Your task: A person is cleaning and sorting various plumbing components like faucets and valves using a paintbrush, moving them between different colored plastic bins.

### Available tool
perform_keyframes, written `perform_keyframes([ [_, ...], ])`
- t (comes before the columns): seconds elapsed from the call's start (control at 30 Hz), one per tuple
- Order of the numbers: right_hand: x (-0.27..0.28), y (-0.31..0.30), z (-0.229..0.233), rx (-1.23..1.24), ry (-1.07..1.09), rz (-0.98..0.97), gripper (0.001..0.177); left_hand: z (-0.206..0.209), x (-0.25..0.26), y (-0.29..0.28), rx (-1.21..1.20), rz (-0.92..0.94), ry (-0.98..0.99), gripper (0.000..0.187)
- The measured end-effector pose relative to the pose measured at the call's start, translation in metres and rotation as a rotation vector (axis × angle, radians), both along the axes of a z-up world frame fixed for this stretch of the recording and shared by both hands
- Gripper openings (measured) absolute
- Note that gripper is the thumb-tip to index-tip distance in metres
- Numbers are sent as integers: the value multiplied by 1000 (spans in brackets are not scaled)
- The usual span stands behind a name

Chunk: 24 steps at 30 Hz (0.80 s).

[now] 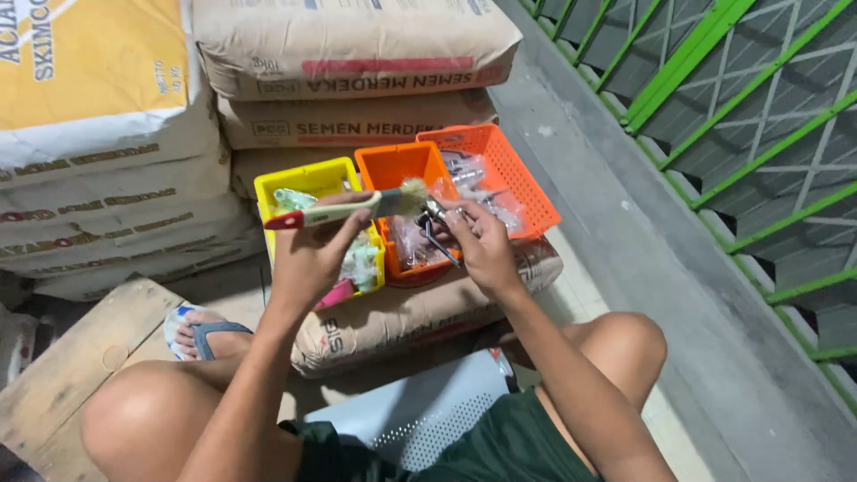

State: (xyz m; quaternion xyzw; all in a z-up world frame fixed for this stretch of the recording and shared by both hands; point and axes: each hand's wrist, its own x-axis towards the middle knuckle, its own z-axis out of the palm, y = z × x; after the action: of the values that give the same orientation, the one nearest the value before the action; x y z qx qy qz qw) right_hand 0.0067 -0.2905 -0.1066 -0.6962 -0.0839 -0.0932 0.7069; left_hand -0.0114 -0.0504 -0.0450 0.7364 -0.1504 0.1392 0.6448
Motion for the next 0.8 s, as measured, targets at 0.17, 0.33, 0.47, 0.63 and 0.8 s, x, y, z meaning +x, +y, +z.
perform_keyframes([
  [0.17,-12,19,14,297,6,33,32,1,2,10,-50,-3,-45,22],
  [0.33,-4,19,0,358,-5,51,29,7,-3,10,-28,-44,-67,20],
  [0.47,0,23,-1,380,-5,80,29,13,-2,11,11,-35,-65,23],
  [0.63,13,27,-26,413,1,119,27,-6,11,22,-7,4,-24,24],
  [0.8,20,40,-24,380,6,89,29,-9,6,21,-27,-10,-18,23],
])
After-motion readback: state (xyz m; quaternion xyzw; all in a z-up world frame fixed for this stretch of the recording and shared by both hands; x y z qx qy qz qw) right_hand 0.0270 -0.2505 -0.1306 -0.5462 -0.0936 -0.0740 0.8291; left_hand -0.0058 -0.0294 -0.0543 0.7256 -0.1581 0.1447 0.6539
